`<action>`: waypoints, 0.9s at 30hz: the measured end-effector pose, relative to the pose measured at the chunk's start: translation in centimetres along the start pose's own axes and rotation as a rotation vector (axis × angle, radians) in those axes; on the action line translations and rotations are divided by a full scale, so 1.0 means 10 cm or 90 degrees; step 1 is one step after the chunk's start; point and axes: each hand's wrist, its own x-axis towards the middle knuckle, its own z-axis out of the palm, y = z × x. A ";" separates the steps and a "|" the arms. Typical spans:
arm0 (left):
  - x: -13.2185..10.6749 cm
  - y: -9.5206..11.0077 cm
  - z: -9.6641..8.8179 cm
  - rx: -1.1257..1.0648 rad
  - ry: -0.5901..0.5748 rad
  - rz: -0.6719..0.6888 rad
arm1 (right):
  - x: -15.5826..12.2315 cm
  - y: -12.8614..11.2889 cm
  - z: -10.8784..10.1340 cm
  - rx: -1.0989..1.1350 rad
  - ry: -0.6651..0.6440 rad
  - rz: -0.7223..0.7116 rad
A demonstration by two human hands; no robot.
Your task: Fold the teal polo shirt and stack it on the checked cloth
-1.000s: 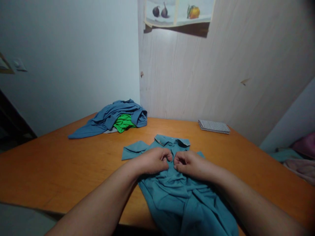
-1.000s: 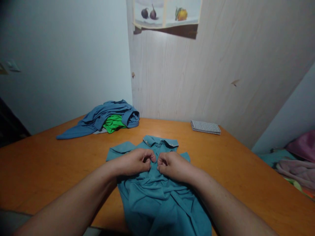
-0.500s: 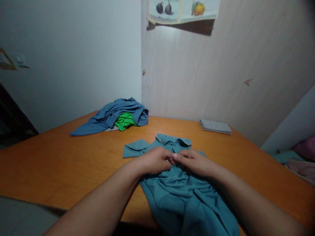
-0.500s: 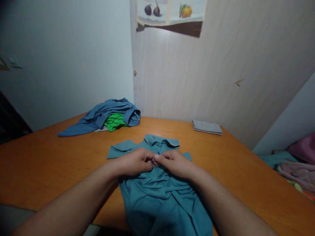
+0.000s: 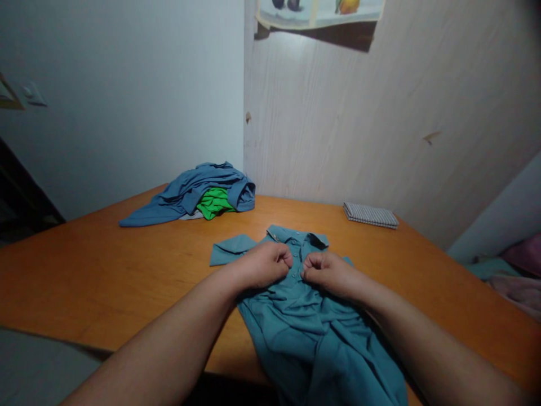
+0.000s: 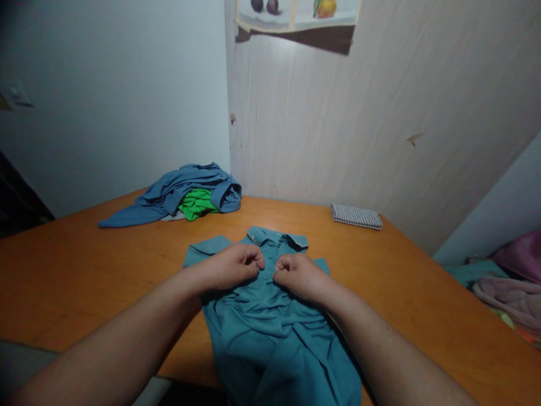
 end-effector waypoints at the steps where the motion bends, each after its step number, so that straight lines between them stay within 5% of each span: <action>1: 0.00 0.01 0.01 0.017 0.005 -0.001 | 0.00 0.01 0.00 0.007 -0.001 -0.001; 8: -0.01 0.07 0.09 0.117 0.007 -0.026 | 0.02 0.01 0.00 0.039 -0.006 -0.004; 27: 0.01 0.07 0.18 0.075 0.002 -0.043 | -0.01 -0.07 -0.02 0.142 -0.012 0.033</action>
